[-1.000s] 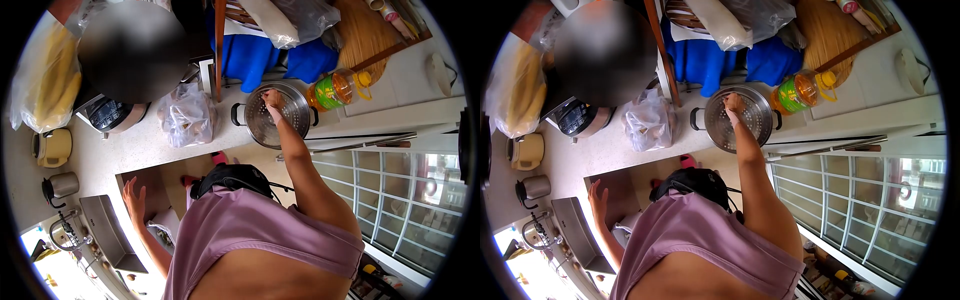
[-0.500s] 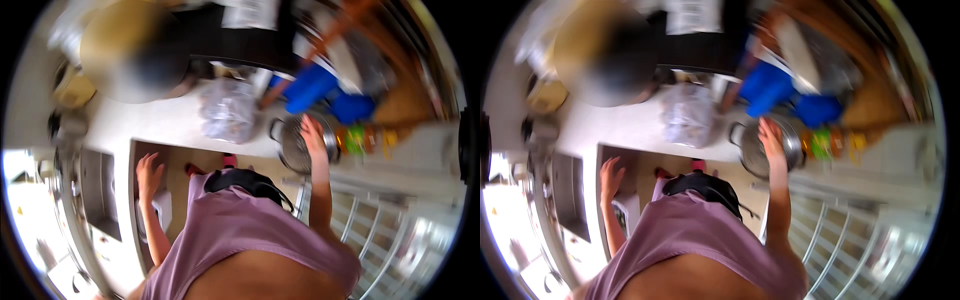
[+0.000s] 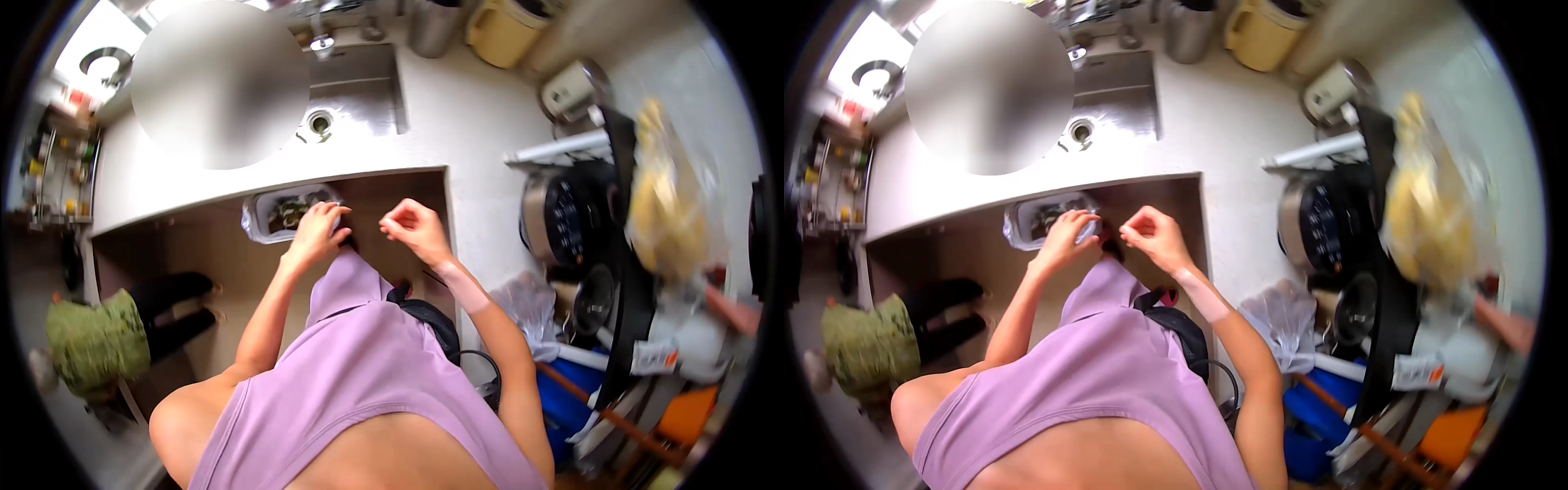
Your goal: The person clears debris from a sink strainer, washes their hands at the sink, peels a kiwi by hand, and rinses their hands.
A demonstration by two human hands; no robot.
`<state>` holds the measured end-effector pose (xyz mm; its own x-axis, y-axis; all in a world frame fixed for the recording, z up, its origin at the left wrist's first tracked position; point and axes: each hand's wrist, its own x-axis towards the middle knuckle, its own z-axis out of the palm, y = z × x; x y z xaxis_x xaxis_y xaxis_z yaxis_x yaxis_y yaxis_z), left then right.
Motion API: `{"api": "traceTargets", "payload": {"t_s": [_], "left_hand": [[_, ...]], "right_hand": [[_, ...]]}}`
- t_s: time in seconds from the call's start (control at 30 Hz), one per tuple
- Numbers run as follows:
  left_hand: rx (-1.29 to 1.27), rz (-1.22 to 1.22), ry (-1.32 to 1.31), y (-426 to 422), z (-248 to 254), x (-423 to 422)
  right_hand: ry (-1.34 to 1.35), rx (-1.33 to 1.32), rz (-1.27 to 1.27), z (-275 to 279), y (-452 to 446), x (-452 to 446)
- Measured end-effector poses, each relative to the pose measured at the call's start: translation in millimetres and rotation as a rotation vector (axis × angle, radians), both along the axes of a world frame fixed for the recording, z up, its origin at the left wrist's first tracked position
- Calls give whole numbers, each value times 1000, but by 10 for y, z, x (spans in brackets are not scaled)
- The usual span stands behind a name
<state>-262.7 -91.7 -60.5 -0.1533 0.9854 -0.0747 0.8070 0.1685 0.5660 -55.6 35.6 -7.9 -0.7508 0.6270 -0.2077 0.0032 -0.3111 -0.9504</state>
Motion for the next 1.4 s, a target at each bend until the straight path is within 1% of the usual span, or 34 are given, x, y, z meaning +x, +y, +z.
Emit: {"api": "traceTargets", "payload": {"t_s": [0.03, 0.07, 0.1, 0.2, 0.27, 0.33, 0.4, 0.43, 0.47, 0.53, 0.57, 0.6, 0.67, 0.7, 0.73, 0.77, 0.8, 0.83, 0.87, 0.93, 0.97, 1.0, 1.07, 1.13, 1.17, 1.2, 1.23, 1.27, 1.33, 1.37, 1.4], "left_hand": [[18, 57, 22, -133, -40, -211], [62, 139, 71, -301, -189, -432], [30, 211, 100, -459, -184, -654], [-117, 443, 121, -866, -135, -1184], [-124, 615, 194, -1175, -247, -1449], [-189, 729, 152, -1364, -221, -1657], [-226, 813, 112, -1462, -220, -1783], [-236, 838, 97, -1498, -244, -1831], [-241, 860, 82, -1516, -270, -1868], [-249, 875, 47, -1479, -285, -1918], [-235, 862, 39, -1447, -320, -1948], [-221, 848, 33, -1415, -356, -1968], [-208, 847, 21, -1273, -298, -1954], [-183, 832, 15, -1175, -277, -1995], [-122, 830, -27, -1093, -264, -2031], [-64, 835, -69, -1020, -244, -2073], [-7, 837, -118, -923, -213, -2101], [21, 887, -181, -774, -119, -2130], [93, 890, -176, -686, -175, -2162], [170, 944, -451, -450, -197, -2231], [198, 946, -486, -314, -189, -2257], [230, 938, -522, -175, -208, -2287], [256, 888, -531, 129, -256, -2356], [296, 870, -592, 469, -317, -2379], [282, 843, -621, 658, -316, -2397], [265, 816, -650, 835, -331, -2419], [229, 790, -659, 1010, -341, -2440], [191, 780, -617, 1183, -358, -2455], [202, 743, -618, 1509, -536, -2491], [206, 731, -645, 1653, -611, -2510], [212, 717, -671, 1805, -645, -2531]], "right_hand": [[-34, 15, 83, -215, -9, -354], [-99, 27, 172, -387, -21, -679], [-131, 29, 262, -594, -64, -990], [-324, 151, 351, -1200, -271, -1712], [-466, -60, 357, -1587, -447, -2028], [-540, -93, 386, -1777, -549, -2250], [-611, 249, 440, -2045, -566, -2363], [-593, 346, 494, -2122, -558, -2387], [-648, 342, 569, -2197, -509, -2406], [-670, 346, 623, -2474, -464, -2408], [-674, 305, 665, -2581, -420, -2398], [-680, 304, 671, -2458, -366, -2446], [-749, 112, 819, -2029, -265, -2606], [-725, 213, 783, -2301, -290, -2537], [-641, 182, 819, -2152, -240, -2556], [-640, -61, 818, -1995, -105, -2573], [-630, -304, 807, -1632, 56, -2651], [-580, -288, 785, -1281, 276, -2706], [-539, -245, 630, -1183, 515, -2698], [-431, 26, 337, -1143, 1164, -2742], [-493, 132, 175, -1039, 1543, -2838], [-477, 159, 32, -1074, 1973, -2931], [-495, 164, -207, -900, 2695, -3240], [-488, 153, -248, -973, 3382, -3516], [-468, 153, -252, -998, 3586, -3678], [-511, 162, -294, -1021, 3762, -3820], [-555, 168, -335, -1051, 3900, -3915], [-538, 167, -334, -1088, 4009, -3990], [-637, 183, -275, -1153, 4119, -4128], [-687, 195, -284, -1141, 4128, -4176], [-676, 195, -273, -1185, 4146, -4193]]}}
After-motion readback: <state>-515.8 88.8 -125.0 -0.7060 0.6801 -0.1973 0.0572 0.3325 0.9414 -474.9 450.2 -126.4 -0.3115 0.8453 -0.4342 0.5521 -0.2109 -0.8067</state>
